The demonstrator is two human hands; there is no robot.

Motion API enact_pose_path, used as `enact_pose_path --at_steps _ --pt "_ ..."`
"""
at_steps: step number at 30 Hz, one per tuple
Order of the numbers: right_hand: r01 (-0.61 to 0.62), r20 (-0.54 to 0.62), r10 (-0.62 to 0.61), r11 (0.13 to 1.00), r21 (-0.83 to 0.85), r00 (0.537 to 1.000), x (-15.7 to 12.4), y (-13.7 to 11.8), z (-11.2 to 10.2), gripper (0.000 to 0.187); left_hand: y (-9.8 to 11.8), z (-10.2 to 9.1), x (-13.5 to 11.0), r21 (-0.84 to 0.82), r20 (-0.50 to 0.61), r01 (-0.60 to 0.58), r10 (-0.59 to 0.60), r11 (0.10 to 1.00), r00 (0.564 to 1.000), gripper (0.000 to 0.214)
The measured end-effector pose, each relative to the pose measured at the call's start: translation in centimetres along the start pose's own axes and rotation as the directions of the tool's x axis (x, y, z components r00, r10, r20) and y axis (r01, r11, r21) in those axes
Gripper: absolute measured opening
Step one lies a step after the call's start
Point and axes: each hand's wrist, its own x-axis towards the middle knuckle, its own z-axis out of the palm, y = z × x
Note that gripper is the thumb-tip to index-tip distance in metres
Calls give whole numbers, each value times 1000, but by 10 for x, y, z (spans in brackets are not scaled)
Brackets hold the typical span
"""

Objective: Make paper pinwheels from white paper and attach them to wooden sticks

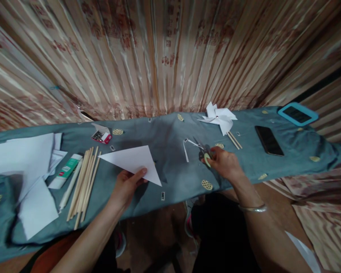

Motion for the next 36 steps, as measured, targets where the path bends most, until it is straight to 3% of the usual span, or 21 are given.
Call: enact_pose_path --at_steps 4,11,15,16,18,19,20,22,24,26,28,31,34,36 --pt "-30 -42 24 987 -159 999 0 -5 4 36 -4 -2 -5 12 61 13 -14 1000 998 36" --pt "96 33 -93 988 -116 995 4 5 -1 18 -7 -11 -4 80 117 -37 27 996 993 32" --pt "24 -35 -31 982 -189 999 1 1 -5 22 -2 -13 -8 87 158 -39 25 995 987 32" --pt "13 -71 -24 990 -143 997 0 -4 -5 24 -1 -13 -10 88 175 -32 17 996 984 31" --pt "65 -123 -50 991 120 991 -4 -20 -5 27 0 -13 -13 93 218 -12 -9 996 976 30" --pt "109 -116 -74 939 327 990 -7 -31 -4 29 1 -12 -15 96 239 -1 -22 995 971 30" --pt "133 -71 -112 815 564 991 -11 -44 -2 31 2 -12 -17 98 262 10 -35 995 965 31" --pt "-2 120 -248 429 903 961 -19 -72 4 40 3 -10 -21 101 299 23 -52 995 953 33" --pt "-186 236 -390 161 969 890 -27 -96 10 44 6 -9 -25 96 330 28 -58 995 942 34" --pt "-319 289 -449 10 948 845 -34 -114 14 41 10 -8 -28 77 351 28 -54 997 935 35" --pt "-398 323 -472 -64 915 820 -38 -125 17 37 13 -8 -30 54 368 36 -53 998 928 35" --pt "-452 360 -466 -98 887 808 -41 -132 20 33 15 -9 -31 37 382 58 -68 998 922 35" --pt "-414 343 -421 -87 906 840 -41 -136 21 30 14 -12 -28 20 368 77 -79 997 926 38" --pt "-318 281 -376 -40 947 883 -39 -137 21 29 13 -14 -24 -50 307 68 -50 996 951 40"
